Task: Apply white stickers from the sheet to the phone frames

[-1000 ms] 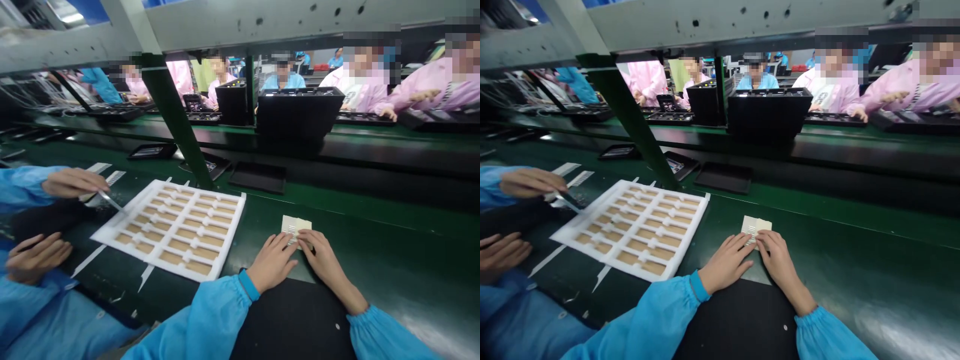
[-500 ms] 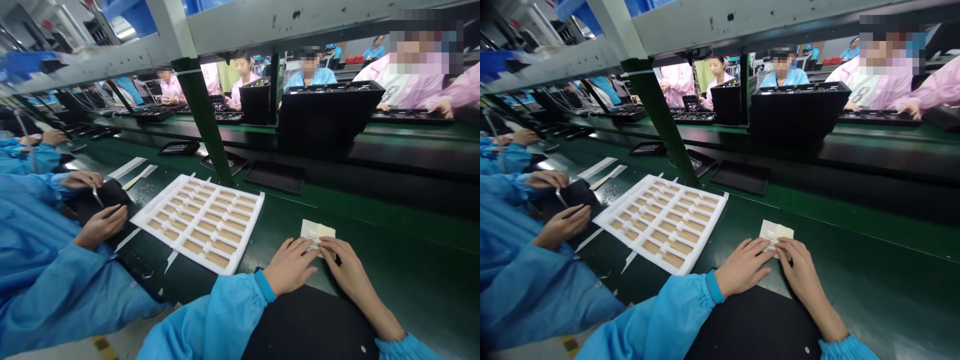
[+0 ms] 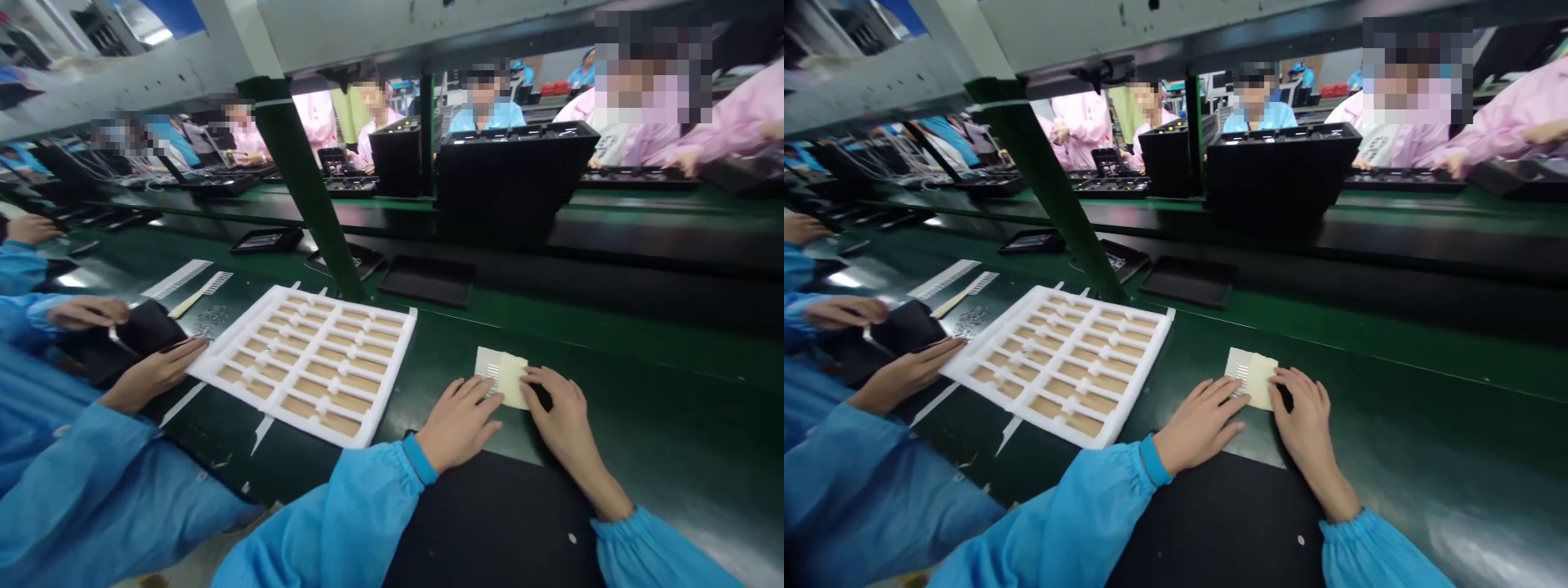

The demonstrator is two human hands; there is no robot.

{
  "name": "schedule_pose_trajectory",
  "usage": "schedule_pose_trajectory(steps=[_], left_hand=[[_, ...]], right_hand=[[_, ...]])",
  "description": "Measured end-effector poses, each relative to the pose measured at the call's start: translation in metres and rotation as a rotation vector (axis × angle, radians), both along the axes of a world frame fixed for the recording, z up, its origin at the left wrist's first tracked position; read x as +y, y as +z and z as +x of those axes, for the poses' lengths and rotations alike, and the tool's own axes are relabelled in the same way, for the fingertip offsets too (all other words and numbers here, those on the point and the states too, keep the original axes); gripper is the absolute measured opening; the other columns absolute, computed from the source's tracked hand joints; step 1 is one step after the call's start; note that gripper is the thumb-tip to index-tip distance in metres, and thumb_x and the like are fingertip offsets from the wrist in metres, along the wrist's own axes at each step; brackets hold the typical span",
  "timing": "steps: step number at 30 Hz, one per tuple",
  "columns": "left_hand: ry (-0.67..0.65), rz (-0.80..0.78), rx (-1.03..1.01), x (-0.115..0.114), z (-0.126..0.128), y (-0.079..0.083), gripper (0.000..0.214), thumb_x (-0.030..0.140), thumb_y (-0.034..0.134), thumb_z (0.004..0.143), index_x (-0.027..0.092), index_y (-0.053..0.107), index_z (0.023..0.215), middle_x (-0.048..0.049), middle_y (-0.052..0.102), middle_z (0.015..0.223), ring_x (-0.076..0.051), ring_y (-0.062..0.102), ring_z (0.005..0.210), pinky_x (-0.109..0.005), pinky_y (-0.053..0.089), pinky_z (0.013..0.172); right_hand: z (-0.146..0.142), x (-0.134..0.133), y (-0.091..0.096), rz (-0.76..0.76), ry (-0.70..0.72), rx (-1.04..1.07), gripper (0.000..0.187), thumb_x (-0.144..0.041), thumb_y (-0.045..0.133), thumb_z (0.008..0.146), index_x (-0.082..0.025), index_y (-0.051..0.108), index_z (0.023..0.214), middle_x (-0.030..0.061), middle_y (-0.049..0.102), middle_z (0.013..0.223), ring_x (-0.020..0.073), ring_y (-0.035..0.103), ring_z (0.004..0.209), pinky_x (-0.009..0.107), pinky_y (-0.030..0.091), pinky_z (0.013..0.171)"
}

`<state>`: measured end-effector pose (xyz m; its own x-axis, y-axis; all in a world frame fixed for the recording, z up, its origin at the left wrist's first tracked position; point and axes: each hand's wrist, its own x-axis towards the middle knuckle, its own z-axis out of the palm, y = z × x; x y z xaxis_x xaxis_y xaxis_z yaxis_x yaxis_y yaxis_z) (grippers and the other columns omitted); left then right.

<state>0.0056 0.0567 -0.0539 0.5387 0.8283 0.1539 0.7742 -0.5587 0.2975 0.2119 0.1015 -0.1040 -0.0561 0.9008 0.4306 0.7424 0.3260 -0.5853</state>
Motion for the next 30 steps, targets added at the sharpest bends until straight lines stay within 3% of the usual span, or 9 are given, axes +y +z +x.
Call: schedule_pose_trajectory(steps=[4,10,19,30], left_hand=[[0.000,-0.016,0.003,0.0019,-0.0002,-0.0015,0.040,0.035,0.049,0.099,0.023,0.047,0.138,-0.0072,0.046,0.150,-0.024,0.039,0.141,-0.045,0.036,0.114],[0.000,-0.027,-0.002,0.0028,-0.0004,-0.0001,0.041,0.033,0.049,0.100,0.023,0.046,0.139,-0.0079,0.044,0.151,-0.024,0.038,0.141,-0.046,0.037,0.114],[0.008,-0.057,-0.005,0.0023,0.0005,0.0045,0.040,0.032,0.051,0.099,0.022,0.045,0.137,-0.0078,0.044,0.151,-0.024,0.037,0.142,-0.046,0.036,0.115],[0.021,-0.061,-0.041,0.0003,0.0023,0.0046,0.037,0.034,0.053,0.097,0.018,0.047,0.131,-0.0088,0.047,0.148,-0.024,0.038,0.141,-0.043,0.034,0.115]], right_hand=[[-0.0041,-0.0031,0.0023,-0.023,-0.034,-0.028,0.032,-0.044,0.041,0.095,-0.023,0.065,0.097,0.0092,0.069,0.115,0.0305,0.056,0.120,0.058,0.030,0.106],[-0.0065,-0.0058,0.0030,-0.044,-0.074,-0.063,0.032,-0.039,0.039,0.097,-0.023,0.060,0.115,0.0109,0.064,0.127,0.0311,0.046,0.131,0.061,0.022,0.110],[-0.0068,-0.0080,0.0056,-0.065,0.002,-0.113,0.038,-0.049,0.041,0.097,-0.024,0.061,0.119,0.0085,0.059,0.136,0.0319,0.042,0.135,0.065,0.016,0.112],[-0.0021,-0.0077,-0.0001,-0.018,0.003,-0.143,0.041,-0.052,0.040,0.096,-0.026,0.062,0.119,0.0096,0.061,0.132,0.0334,0.047,0.131,0.067,0.021,0.108]])
